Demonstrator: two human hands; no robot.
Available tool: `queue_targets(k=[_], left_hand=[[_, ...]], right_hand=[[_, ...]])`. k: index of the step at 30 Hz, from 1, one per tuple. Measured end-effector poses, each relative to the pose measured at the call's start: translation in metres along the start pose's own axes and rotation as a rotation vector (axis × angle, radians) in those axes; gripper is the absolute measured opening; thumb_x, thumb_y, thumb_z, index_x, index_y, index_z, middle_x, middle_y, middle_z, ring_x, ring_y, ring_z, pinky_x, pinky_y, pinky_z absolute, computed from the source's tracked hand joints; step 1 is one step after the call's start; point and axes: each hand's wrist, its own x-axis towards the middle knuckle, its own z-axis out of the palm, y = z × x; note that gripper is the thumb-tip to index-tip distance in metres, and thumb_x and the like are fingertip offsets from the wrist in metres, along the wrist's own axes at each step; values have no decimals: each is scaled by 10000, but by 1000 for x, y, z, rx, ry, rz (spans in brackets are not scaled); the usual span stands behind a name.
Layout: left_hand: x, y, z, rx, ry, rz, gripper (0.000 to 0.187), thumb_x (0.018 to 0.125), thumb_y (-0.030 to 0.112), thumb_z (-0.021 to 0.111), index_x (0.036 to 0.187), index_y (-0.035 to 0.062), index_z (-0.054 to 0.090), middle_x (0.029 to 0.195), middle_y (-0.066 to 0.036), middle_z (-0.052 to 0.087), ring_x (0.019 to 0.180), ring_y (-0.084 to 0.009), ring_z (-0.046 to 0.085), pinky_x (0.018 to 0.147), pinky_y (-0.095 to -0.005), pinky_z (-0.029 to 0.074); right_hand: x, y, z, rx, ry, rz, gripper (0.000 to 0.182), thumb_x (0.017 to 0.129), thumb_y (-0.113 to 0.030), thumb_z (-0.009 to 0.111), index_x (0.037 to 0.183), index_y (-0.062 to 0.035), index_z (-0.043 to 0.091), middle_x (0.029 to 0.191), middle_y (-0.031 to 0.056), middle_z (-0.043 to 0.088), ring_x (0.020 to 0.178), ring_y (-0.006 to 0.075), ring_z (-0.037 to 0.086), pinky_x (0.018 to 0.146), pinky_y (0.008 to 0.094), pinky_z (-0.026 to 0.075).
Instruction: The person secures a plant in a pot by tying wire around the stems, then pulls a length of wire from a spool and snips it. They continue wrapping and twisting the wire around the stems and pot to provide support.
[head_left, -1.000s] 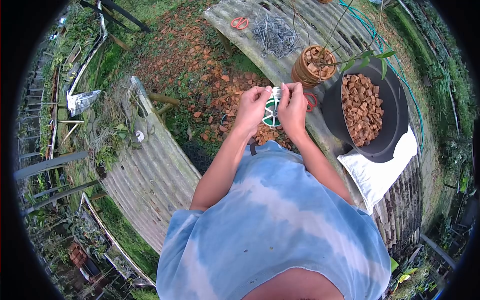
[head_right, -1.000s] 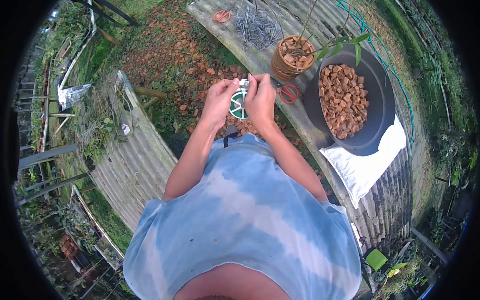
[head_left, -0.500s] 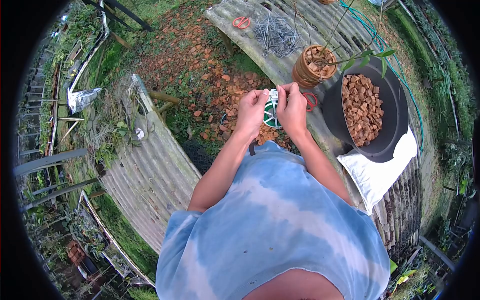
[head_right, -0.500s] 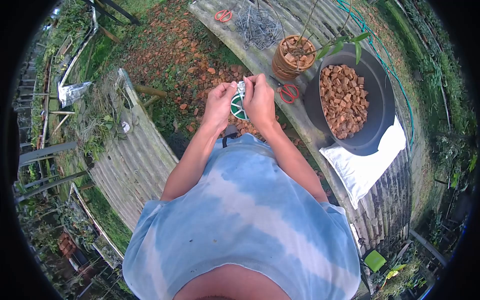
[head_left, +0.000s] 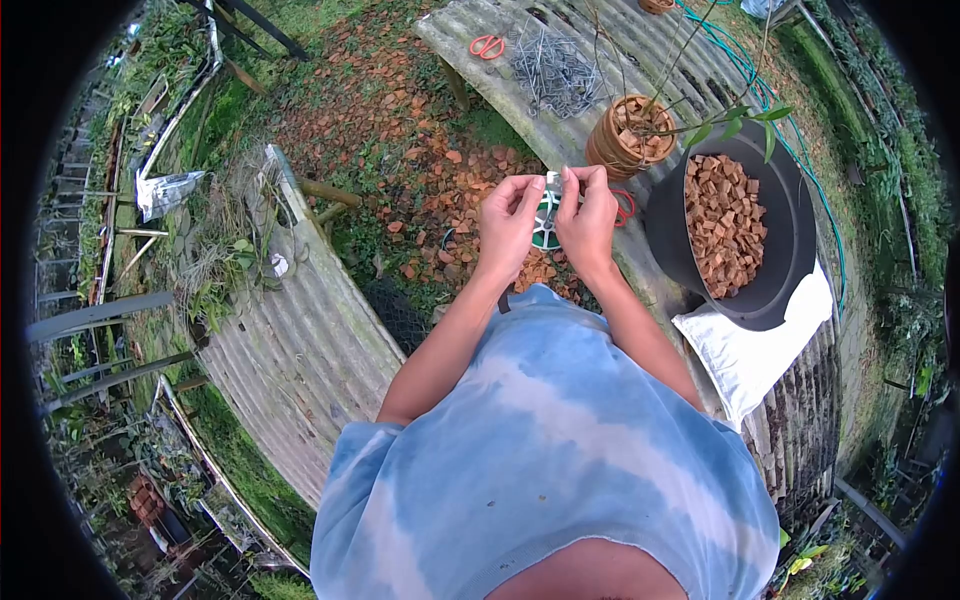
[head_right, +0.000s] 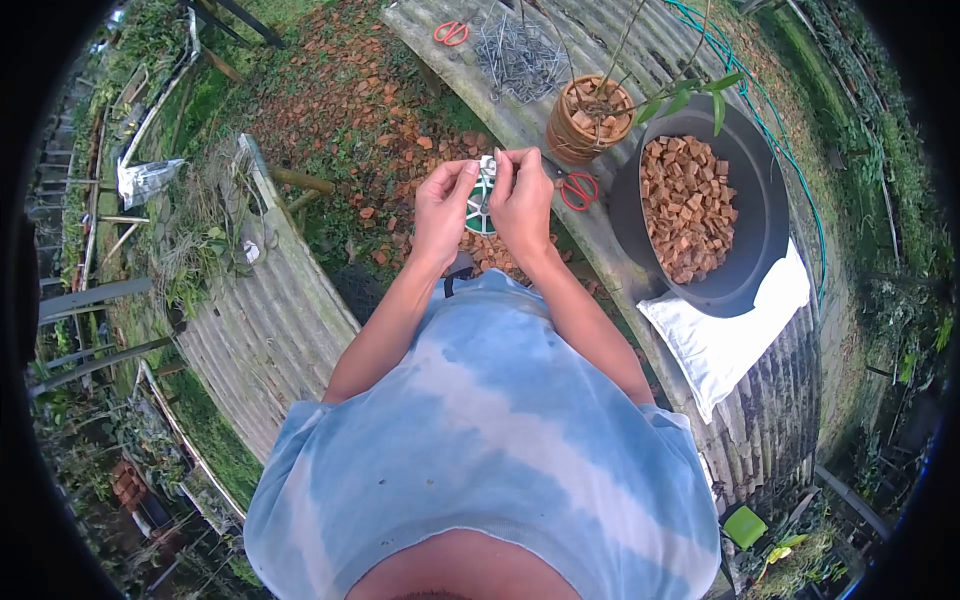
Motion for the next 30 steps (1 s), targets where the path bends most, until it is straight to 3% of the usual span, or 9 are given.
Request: queue_targets(k=[14, 22, 30], left_hand=[[4, 3, -1, -157, 36, -117, 170, 1076, 170, 612, 1048, 16, 678, 923, -11, 689, 802, -54, 615, 696, -241, 487], [4, 14, -7, -95, -27, -144, 174, 1065, 182, 635, 1065, 15, 684, 941, -8, 704, 815, -47, 624, 709, -232, 494], [1, 16, -11, 25, -105, 34, 255, 1009, 150, 718, 1211, 7, 656, 1076, -29, 712, 934, -70, 661, 777, -238, 540]], right_hand=[[-8, 0, 7, 16, 11, -89, 123, 987, -35, 665, 992, 32, 562, 819, 232, 681, 706, 397, 691, 609, 449, 524], [-1, -15, -2, 106, -17, 59, 166, 1019, -103, 663, 954, 28, 586, 748, 168, 675, 613, 231, 644, 553, 365, 479], [-5, -1, 6, 146, 63, 87, 177, 1029, -125, 664, 952, 20, 596, 720, 104, 647, 626, 127, 621, 550, 322, 467]])
